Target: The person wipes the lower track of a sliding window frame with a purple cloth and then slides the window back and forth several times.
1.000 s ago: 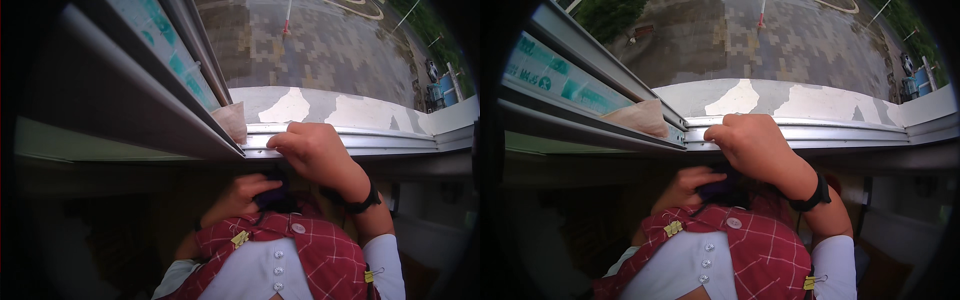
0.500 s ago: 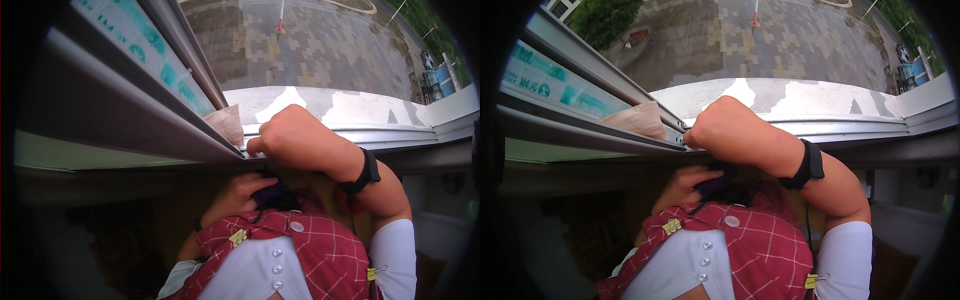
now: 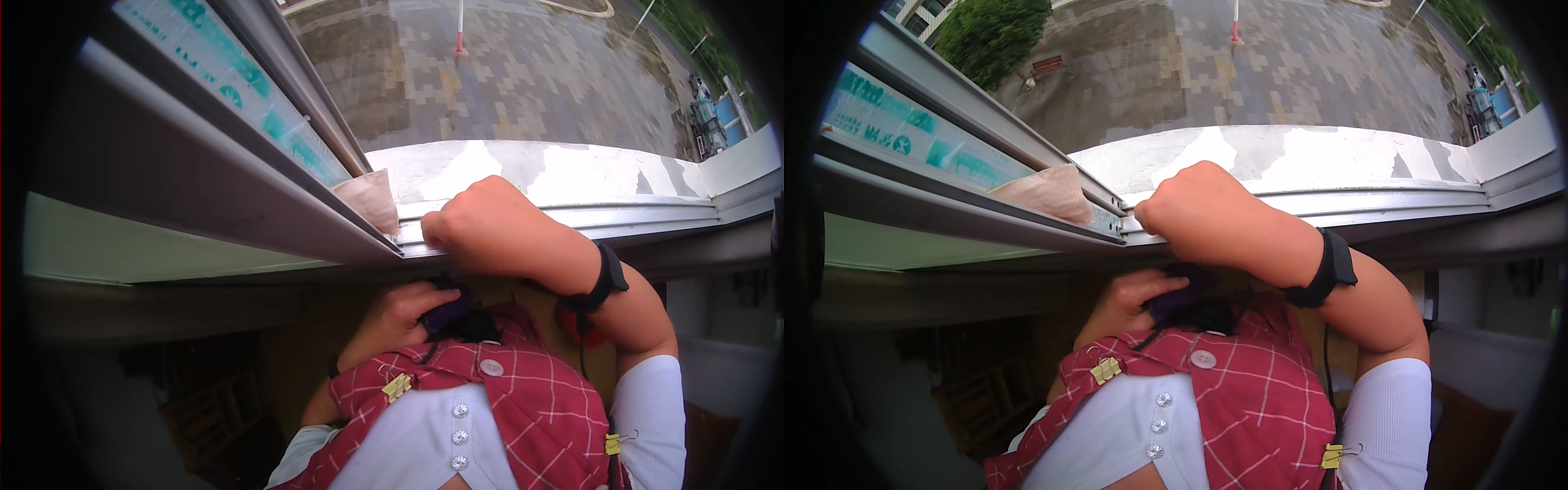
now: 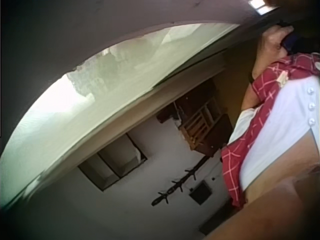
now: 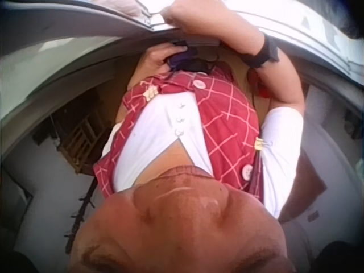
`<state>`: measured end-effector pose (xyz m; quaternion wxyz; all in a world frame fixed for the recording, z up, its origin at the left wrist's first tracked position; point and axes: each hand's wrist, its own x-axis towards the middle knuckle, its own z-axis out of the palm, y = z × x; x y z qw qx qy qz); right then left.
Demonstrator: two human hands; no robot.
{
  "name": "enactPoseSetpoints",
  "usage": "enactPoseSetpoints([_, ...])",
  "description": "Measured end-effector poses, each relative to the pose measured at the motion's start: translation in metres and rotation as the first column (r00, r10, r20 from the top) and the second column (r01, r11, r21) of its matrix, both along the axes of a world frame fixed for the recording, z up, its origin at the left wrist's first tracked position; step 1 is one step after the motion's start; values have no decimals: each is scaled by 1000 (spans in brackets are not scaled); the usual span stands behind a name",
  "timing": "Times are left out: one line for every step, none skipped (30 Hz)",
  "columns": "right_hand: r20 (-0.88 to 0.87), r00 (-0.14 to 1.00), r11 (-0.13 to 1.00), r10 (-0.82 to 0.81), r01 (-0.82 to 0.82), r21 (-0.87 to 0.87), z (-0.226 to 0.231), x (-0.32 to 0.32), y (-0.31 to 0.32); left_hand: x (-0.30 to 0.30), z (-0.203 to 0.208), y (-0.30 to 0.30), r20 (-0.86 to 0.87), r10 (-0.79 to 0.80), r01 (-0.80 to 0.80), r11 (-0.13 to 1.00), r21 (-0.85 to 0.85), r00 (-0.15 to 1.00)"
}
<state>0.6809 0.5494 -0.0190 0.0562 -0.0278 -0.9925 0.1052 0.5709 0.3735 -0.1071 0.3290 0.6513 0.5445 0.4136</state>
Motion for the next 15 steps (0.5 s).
enactPoseSetpoints([-2, 1000, 999, -31, 31, -27, 2, 4, 1, 0, 0, -1, -3, 6, -6, 1000, 12, 1000])
enactPoseSetpoints([-3, 998, 996, -63, 63, -55, 5, 9, 1, 1, 0, -2, -5, 12, -11, 1000, 22, 1000])
enactPoseSetpoints([-4, 998, 997, -58, 58, -58, 7, 12, 3, 1, 0, -4, -6, 17, -17, 1000, 20, 1000])
enactPoseSetpoints([-68, 994, 991, -82, 74, -109, 12, 16, 7, 1, 0, -3, -11, 13, -13, 1000, 20, 1000])
enactPoseSetpoints([-130, 985, 983, -109, 88, -161, 18, 20, 11, 1, 0, -2, -16, 9, -9, 1000, 19, 1000])
enactPoseSetpoints([-152, 980, 981, -129, 104, -163, 25, 23, 15, 1, -2, -2, -14, 6, -5, 1000, 17, 1000])
enactPoseSetpoints([-180, 970, 977, -164, 134, -169, 30, 27, 23, 1, -4, 1, -24, -6, 7, 1000, 21, 1000])
enactPoseSetpoints([-219, 958, 975, -185, 152, -162, 41, 30, 25, 1, -3, -3, -43, -7, 9, 999, 39, 999])
enactPoseSetpoints([-221, 949, 966, -224, 186, -180, 56, 31, 26, 2, 0, -8, -48, -6, 9, 999, 51, 999])
enactPoseSetpoints([-166, 954, 959, -251, 221, -178, 68, 32, 35, 2, 1, -8, -56, 16, -13, 999, 50, 998])
enactPoseSetpoints([-105, 950, 927, -294, 257, -273, 77, 34, 45, 3, 1, -7, -60, 31, -29, 998, 49, 998])
enactPoseSetpoints([-41, 944, 885, -328, 292, -363, 82, 35, 57, 1, 1, -7, -54, 21, -19, 998, 53, 998])
enactPoseSetpoints([-56, 947, 849, -316, 256, -462, 84, 40, 72, 1, 3, -5, -71, 15, -12, 999, 32, 997])
enactPoseSetpoints([-73, 950, 805, -303, 214, -553, 86, 46, 87, 1, 4, -4, -88, 9, -9, 1000, 11, 996])
enactPoseSetpoints([-57, 933, 724, -355, 235, -649, 90, 54, 100, 1, 2, -3, -82, 12, -9, 999, 36, 997])
